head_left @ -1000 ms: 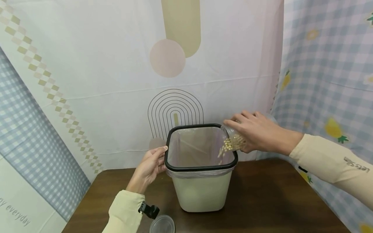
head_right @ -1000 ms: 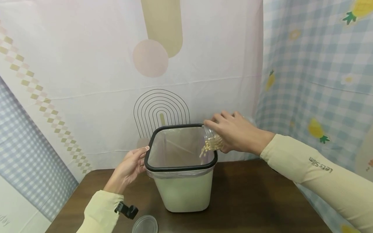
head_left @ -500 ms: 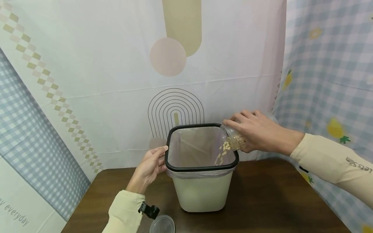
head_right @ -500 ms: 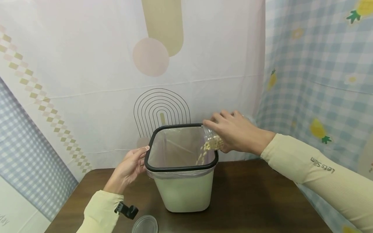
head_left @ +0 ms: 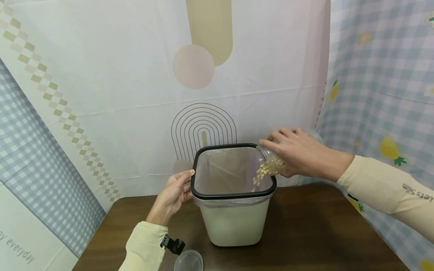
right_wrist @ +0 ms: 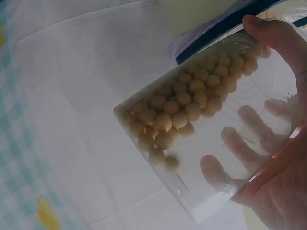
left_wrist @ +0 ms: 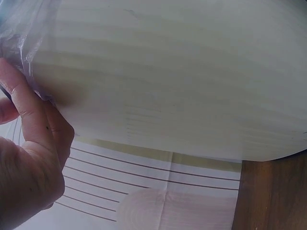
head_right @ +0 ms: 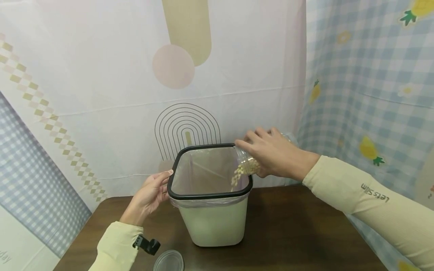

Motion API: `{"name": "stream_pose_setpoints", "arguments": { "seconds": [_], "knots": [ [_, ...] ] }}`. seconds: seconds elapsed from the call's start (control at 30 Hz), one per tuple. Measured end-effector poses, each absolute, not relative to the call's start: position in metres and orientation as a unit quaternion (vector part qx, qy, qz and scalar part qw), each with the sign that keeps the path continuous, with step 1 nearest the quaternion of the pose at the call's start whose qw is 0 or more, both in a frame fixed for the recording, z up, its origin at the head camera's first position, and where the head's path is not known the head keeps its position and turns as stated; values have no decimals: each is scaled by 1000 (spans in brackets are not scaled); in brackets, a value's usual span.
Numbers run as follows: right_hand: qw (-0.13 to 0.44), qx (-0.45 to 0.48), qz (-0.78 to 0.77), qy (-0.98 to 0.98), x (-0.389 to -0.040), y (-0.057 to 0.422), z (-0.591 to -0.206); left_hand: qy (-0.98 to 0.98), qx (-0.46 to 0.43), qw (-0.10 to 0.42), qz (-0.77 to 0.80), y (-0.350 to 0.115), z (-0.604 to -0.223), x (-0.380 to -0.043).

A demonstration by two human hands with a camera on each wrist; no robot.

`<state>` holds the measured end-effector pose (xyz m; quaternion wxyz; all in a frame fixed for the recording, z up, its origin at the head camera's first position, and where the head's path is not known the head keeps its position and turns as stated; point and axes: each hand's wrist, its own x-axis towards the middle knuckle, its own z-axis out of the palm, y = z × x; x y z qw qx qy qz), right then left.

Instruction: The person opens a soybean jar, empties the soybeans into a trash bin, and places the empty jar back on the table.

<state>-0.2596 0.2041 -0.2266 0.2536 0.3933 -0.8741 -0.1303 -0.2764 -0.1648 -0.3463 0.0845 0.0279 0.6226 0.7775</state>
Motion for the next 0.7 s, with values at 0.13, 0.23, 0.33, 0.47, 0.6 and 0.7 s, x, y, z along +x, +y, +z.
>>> {"name": "stream_pose_setpoints", "arguments": {
  "seconds": [0.13,0.23,0.33,0.47,0.6,0.7],
  "knots": [
    [254,392,-133,-874,-259,203,-227,623,28,82,777,-164,-346,-276],
    [255,393,-135,-873,-259,203,-228,621,26,81,779,-164,-347,-276],
    [263,397,-139,-868,-260,203,-230,620,26,83,780,-164,-347,-276],
    [274,405,-140,-861,-260,202,-231,620,22,84,780,-164,-347,-276],
    [280,408,-143,-857,-259,202,-230,623,23,85,777,-164,-346,-276],
    [288,412,-145,-852,-259,202,-231,625,23,85,775,-164,-346,-276]
  ]
}}
